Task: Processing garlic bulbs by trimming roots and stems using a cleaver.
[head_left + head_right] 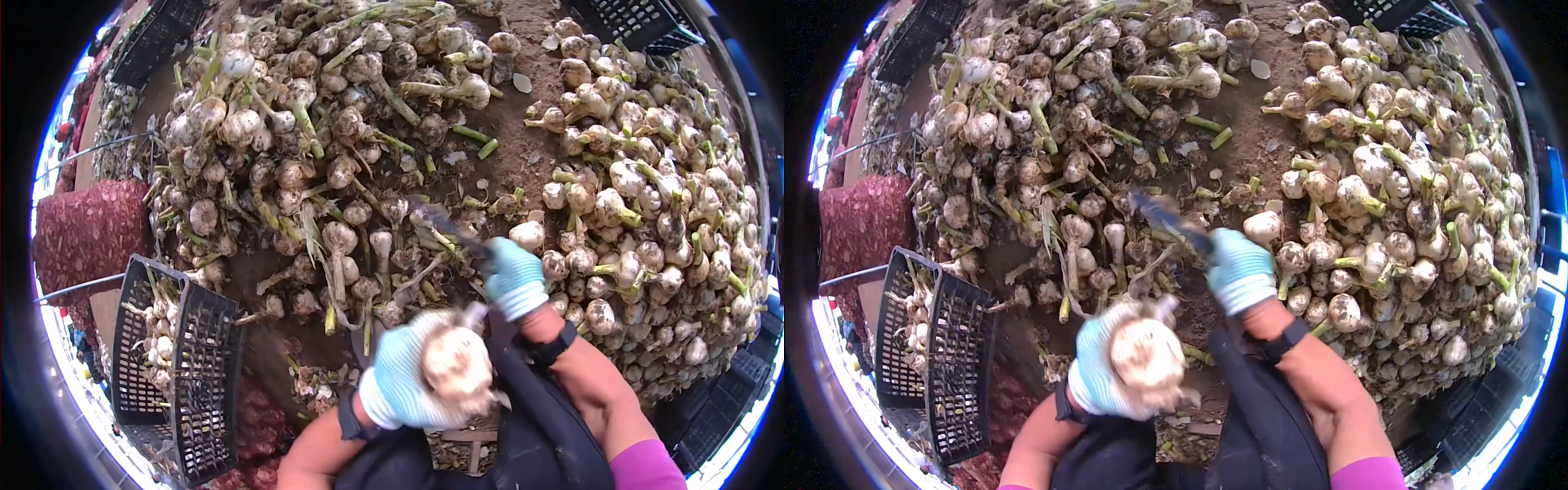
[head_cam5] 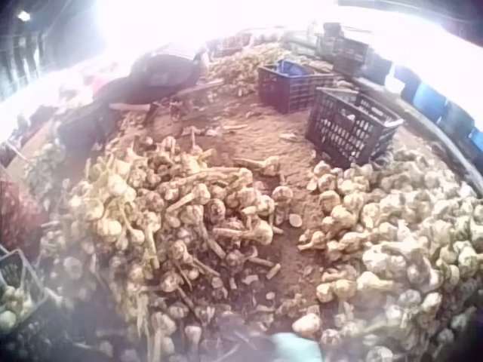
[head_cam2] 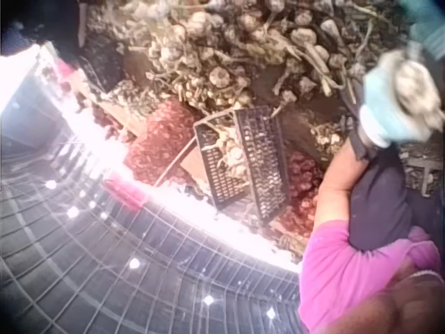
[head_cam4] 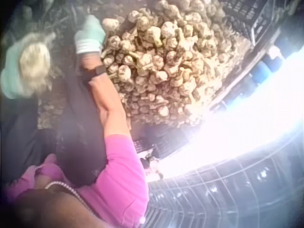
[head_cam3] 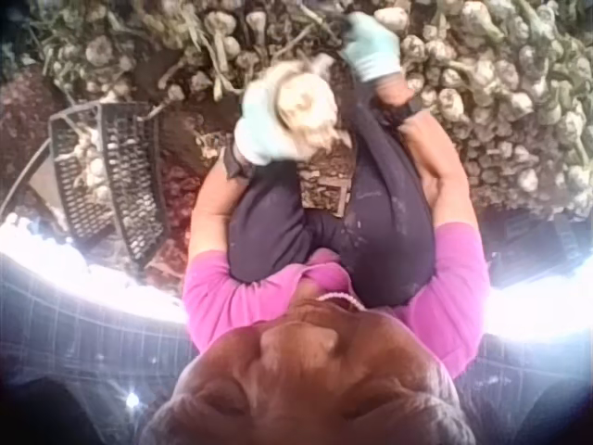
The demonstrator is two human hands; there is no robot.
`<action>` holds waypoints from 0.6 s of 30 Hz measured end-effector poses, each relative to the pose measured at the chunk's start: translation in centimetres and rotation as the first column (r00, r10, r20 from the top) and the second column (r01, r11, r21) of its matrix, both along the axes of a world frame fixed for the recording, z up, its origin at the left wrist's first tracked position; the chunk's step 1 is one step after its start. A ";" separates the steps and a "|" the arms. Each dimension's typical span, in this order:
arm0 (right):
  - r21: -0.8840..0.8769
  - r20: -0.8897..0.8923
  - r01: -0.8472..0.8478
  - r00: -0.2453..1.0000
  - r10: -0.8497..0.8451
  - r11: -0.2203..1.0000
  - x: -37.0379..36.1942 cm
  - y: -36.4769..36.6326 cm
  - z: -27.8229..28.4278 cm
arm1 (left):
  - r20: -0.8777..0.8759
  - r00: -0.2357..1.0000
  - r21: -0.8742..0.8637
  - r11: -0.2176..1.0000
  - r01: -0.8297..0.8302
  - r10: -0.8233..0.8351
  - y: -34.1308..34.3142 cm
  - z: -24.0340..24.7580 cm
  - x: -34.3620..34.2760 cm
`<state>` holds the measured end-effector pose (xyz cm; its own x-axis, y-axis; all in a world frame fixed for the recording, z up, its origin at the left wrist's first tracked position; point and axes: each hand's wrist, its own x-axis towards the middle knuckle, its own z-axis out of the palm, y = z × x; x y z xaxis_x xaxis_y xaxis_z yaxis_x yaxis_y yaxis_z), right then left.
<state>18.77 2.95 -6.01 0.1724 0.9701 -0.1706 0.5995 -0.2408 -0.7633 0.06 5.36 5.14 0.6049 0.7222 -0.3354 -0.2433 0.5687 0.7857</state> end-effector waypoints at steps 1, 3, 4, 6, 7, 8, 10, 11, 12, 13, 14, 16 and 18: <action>-0.073 -0.024 0.060 0.998 -0.062 0.996 -0.2 0.3 1.3 | -0.286 0.958 0.322 0.944 0.068 0.029 0.1 1.7 0.1; -0.278 -0.306 0.178 0.915 -0.262 0.944 -0.3 0.3 4.1 | -0.158 0.968 -0.315 0.918 -0.239 0.197 0.4 -1.4 -0.8; -0.366 -0.460 0.127 0.836 -0.298 0.922 -0.2 1.1 6.1 | -0.240 0.950 -0.133 0.963 -0.234 0.198 -0.2 -2.6 -1.3; -0.473 -0.700 -0.097 0.644 -0.308 0.876 -0.5 1.8 7.5 | -0.376 0.903 0.180 0.972 -0.149 0.208 -0.6 -4.9 -2.3; -0.509 -0.736 -0.164 0.592 -0.328 0.845 -0.8 1.9 7.3 | -0.413 0.881 0.395 0.917 -0.056 0.231 -0.2 -5.0 -1.9; -0.477 -0.778 -0.190 0.545 -0.313 0.858 -1.4 1.8 7.8 | -0.454 0.863 0.465 0.885 0.017 0.221 -0.2 -5.4 -2.0; -0.460 -0.787 -0.236 0.554 -0.271 0.856 -2.0 2.1 8.1 | -0.535 0.813 0.585 0.795 0.162 0.229 0.1 -5.7 -2.0; -0.433 -0.770 -0.194 0.588 -0.249 0.880 -1.9 2.0 8.3 | -0.561 0.776 0.618 0.770 0.159 0.290 0.3 -5.3 -1.9; -0.402 -0.750 -0.155 0.622 -0.227 0.902 -1.9 1.9 8.8 | -0.581 0.734 0.649 0.745 0.157 0.351 0.6 -4.6 -1.8; -0.363 -0.735 -0.121 0.646 -0.204 0.924 -2.1 1.9 9.4 | -0.477 0.811 0.533 0.845 -0.038 0.338 0.6 -4.5 -2.0; -0.273 -0.707 -0.161 0.702 -0.085 0.948 -1.9 2.1 10.2 | -0.348 0.857 0.378 0.893 -0.243 0.380 0.5 -4.5 -2.2; -0.029 -0.547 -0.300 0.803 0.236 0.954 -1.5 1.9 9.2 | -0.005 0.919 -0.318 0.871 -0.375 0.394 0.2 -4.8 -2.6; 0.025 -0.499 -0.321 0.817 0.290 0.947 -1.7 2.0 8.9 | -0.128 0.969 -0.393 0.886 -0.246 0.212 0.6 -3.7 -2.4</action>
<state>17.11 4.90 2.92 -0.2521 0.9448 -0.2094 0.2010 -0.1605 -0.9663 -2.35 5.94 1.46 0.3987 0.6298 -0.6666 -0.3521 0.7763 0.5229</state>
